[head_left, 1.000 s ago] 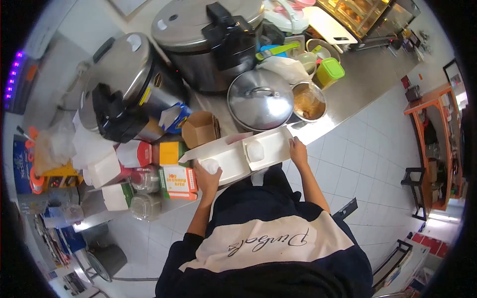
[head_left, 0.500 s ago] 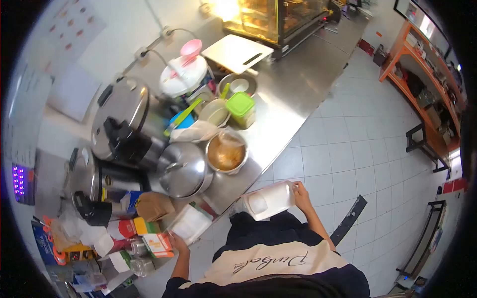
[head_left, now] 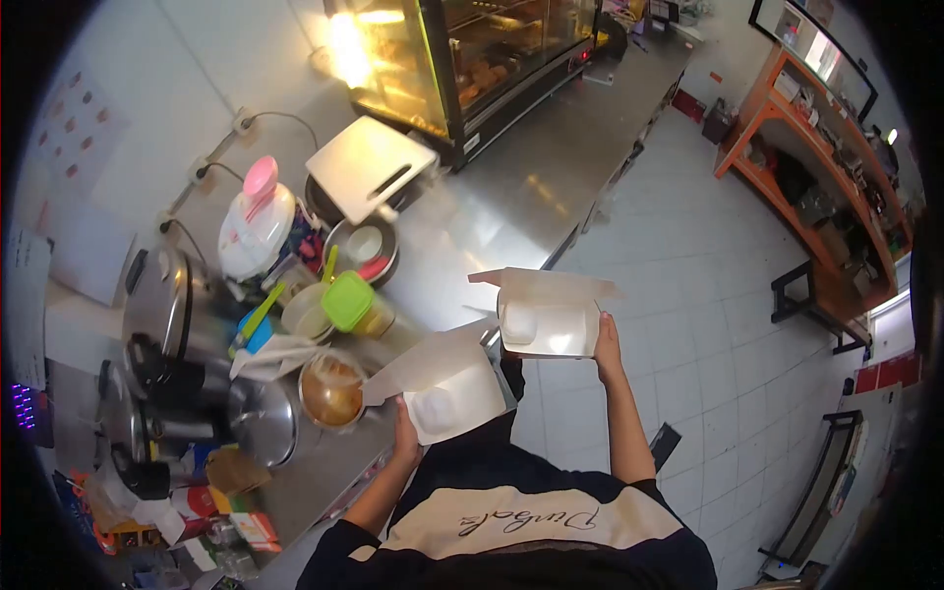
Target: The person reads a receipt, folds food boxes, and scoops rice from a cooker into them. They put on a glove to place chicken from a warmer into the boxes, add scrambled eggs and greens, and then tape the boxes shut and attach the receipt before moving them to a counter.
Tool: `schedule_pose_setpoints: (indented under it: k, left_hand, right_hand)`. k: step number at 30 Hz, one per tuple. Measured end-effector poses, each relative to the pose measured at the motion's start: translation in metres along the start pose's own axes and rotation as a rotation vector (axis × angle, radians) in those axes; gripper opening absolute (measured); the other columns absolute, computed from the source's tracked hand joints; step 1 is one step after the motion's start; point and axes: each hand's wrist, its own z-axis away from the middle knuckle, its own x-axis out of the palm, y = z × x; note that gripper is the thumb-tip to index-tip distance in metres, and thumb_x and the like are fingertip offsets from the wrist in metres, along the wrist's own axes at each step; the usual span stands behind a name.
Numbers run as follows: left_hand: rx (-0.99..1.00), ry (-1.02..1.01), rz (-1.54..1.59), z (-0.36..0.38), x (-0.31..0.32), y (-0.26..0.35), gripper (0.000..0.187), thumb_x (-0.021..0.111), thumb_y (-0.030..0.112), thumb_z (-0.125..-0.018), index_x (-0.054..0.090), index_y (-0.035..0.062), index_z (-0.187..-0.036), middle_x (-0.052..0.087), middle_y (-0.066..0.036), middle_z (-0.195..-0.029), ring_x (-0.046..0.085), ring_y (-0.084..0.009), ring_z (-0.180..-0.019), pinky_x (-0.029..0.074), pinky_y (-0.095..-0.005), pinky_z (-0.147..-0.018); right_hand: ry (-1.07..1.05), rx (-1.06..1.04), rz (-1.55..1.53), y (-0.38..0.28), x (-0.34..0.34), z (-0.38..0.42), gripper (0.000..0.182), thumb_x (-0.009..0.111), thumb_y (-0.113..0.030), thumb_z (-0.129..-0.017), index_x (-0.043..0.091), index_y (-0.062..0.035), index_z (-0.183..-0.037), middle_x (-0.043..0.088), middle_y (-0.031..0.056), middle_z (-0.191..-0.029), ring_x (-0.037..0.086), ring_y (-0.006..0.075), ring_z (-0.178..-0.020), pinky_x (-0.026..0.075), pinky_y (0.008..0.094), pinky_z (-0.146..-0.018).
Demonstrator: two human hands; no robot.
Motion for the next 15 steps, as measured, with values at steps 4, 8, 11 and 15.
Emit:
schedule_pose_setpoints:
  k: [4, 8, 11, 15]
  left_hand:
    - [0.037, 0.010, 0.079, -0.085, 0.065, 0.001, 0.057, 0.034, 0.050, -0.095, 0.043, 0.0025, -0.126, 0.055, -0.012, -0.119, 0.055, -0.0217, -0.107, 0.043, -0.0336, -0.093]
    - [0.142, 0.011, -0.083, -0.156, 0.147, 0.018, 0.044, 0.054, 0.034, -0.092, 0.045, 0.0034, -0.122, 0.057, -0.011, -0.111, 0.059, -0.0208, -0.097, 0.049, -0.0335, -0.083]
    - [0.147, 0.168, -0.164, -0.226, 0.199, 0.020, 0.047, 0.063, 0.028, -0.086, 0.045, 0.0034, -0.122, 0.057, -0.011, -0.106, 0.059, -0.0197, -0.094, 0.050, -0.0329, -0.079]
    - [0.212, 0.226, -0.302, -0.283, 0.290, 0.047, 0.048, 0.063, 0.024, -0.084, 0.045, 0.0050, -0.125, 0.056, -0.015, -0.111, 0.056, -0.0260, -0.101, 0.047, -0.0365, -0.086]
  right_hand:
    - [0.051, -0.042, 0.043, -0.025, -0.028, -0.089, 0.045, 0.028, -0.037, -0.099, 0.051, -0.0007, -0.113, 0.057, 0.0123, -0.103, 0.052, 0.0200, -0.098, 0.040, 0.0311, -0.086]
    - [0.195, 0.059, 0.008, -0.068, -0.055, -0.143, 0.046, 0.029, -0.039, -0.098, 0.050, -0.0008, -0.114, 0.057, 0.0123, -0.102, 0.053, 0.0206, -0.097, 0.041, 0.0319, -0.085]
    - [0.262, 0.082, 0.022, -0.052, -0.091, -0.214, 0.049, 0.030, -0.042, -0.098, 0.050, -0.0005, -0.115, 0.057, 0.0127, -0.102, 0.054, 0.0209, -0.095, 0.042, 0.0322, -0.083]
    - [0.260, 0.101, 0.040, -0.099, -0.100, -0.276, 0.053, 0.032, -0.046, -0.096, 0.050, -0.0004, -0.116, 0.057, 0.0147, -0.105, 0.055, 0.0234, -0.097, 0.043, 0.0319, -0.084]
